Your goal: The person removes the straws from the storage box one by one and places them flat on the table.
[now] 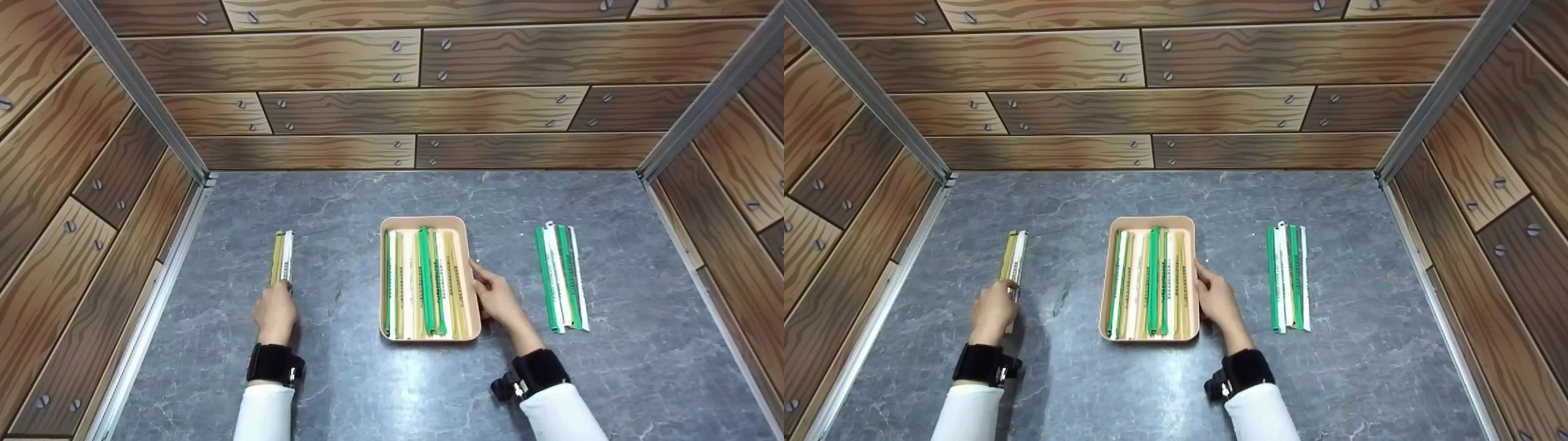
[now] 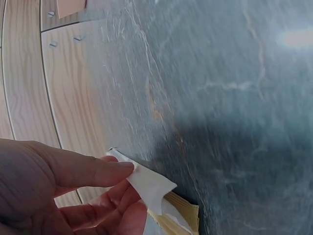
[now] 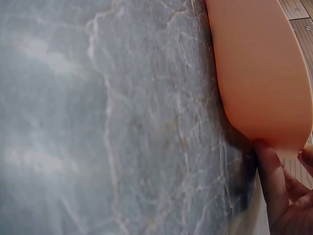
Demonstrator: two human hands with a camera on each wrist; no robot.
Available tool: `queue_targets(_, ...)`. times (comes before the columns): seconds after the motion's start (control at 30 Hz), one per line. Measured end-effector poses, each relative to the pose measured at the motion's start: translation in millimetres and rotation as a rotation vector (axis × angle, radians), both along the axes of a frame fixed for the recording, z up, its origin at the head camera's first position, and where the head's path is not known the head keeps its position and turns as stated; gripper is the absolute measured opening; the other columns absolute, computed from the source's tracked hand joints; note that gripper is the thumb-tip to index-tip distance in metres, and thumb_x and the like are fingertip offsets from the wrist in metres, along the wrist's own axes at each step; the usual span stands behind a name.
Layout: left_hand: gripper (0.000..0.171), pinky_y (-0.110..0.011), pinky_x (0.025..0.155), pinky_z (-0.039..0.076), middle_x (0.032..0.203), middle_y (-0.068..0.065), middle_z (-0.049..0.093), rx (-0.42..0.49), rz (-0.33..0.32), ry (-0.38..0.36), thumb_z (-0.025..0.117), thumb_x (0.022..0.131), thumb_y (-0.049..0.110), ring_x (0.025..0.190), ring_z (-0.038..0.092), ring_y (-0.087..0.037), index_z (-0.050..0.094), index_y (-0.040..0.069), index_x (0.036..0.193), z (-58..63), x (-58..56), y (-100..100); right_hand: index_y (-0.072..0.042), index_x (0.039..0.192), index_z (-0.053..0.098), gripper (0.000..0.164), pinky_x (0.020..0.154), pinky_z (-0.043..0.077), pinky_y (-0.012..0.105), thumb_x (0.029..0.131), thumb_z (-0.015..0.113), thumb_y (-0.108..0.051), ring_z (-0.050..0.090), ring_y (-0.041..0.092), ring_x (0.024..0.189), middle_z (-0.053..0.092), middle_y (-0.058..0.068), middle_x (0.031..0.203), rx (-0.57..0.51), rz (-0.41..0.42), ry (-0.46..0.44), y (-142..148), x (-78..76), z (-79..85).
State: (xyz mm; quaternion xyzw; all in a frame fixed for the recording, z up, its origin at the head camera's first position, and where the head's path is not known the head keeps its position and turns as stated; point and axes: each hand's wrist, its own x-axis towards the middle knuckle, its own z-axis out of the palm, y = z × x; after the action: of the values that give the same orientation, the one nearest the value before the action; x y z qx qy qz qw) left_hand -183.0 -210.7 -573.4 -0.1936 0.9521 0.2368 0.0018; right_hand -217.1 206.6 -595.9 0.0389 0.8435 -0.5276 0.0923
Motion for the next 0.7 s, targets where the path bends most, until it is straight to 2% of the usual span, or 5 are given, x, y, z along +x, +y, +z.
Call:
queue_targets(0.23, 0.019, -0.059, 0.062, 0.05, 0.099, -0.031, 0.066, -0.013, -0.002, 0.002, 0.054, 0.095, 0.005, 0.081, 0.064, -0.049, 0.071, 0.004, 0.103, 0.4, 0.7, 0.0, -0.02, 0.148, 0.046, 0.049, 0.044, 0.053, 0.037, 0.101, 0.051, -0.008, 0.063, 0.021, 0.066, 0.062, 0.024, 0.114, 0.006, 0.001, -0.002, -0.9, 0.5, -0.1)
queue_targets(0.33, 0.02, -0.059, 0.062, 0.051, 0.099, -0.029, 0.067, -0.018, -0.027, 0.028, 0.056, 0.093, 0.003, 0.082, 0.064, -0.049, 0.072, 0.005, 0.105, 3.1, 1.6, 6.7, -0.019, 0.148, 0.046, 0.049, 0.045, 0.054, 0.037, 0.101, 0.051, -0.008, 0.063, 0.022, 0.067, 0.061, 0.026, 0.118, 0.018, 0.003, 0.015, -0.7, 0.3, 0.0)
queue_targets(0.5, 0.034, -0.055, 0.067, 0.054, 0.102, -0.024, 0.069, -0.004, -0.147, 0.088, 0.055, 0.084, -0.007, 0.087, 0.066, -0.044, 0.071, 0.004, 0.111, 10.9, 5.4, 32.1, -0.019, 0.148, 0.045, 0.049, 0.044, 0.053, 0.037, 0.101, 0.051, -0.008, 0.063, 0.022, 0.067, 0.059, 0.028, 0.122, 0.017, 0.0, 0.02, -0.2, 0.7, -0.1)
queue_targets(0.7, 0.044, -0.048, 0.069, 0.055, 0.098, -0.018, 0.069, 0.098, -0.335, 0.115, 0.064, 0.077, -0.002, 0.085, 0.066, -0.035, 0.066, 0.003, 0.121, 28.5, 2.9, 75.6, -0.018, 0.147, 0.047, 0.048, 0.044, 0.053, 0.036, 0.1, 0.052, -0.007, 0.063, 0.022, 0.068, 0.062, 0.026, 0.117, 0.007, -0.005, 0.034, 0.1, 1.2, -1.3)
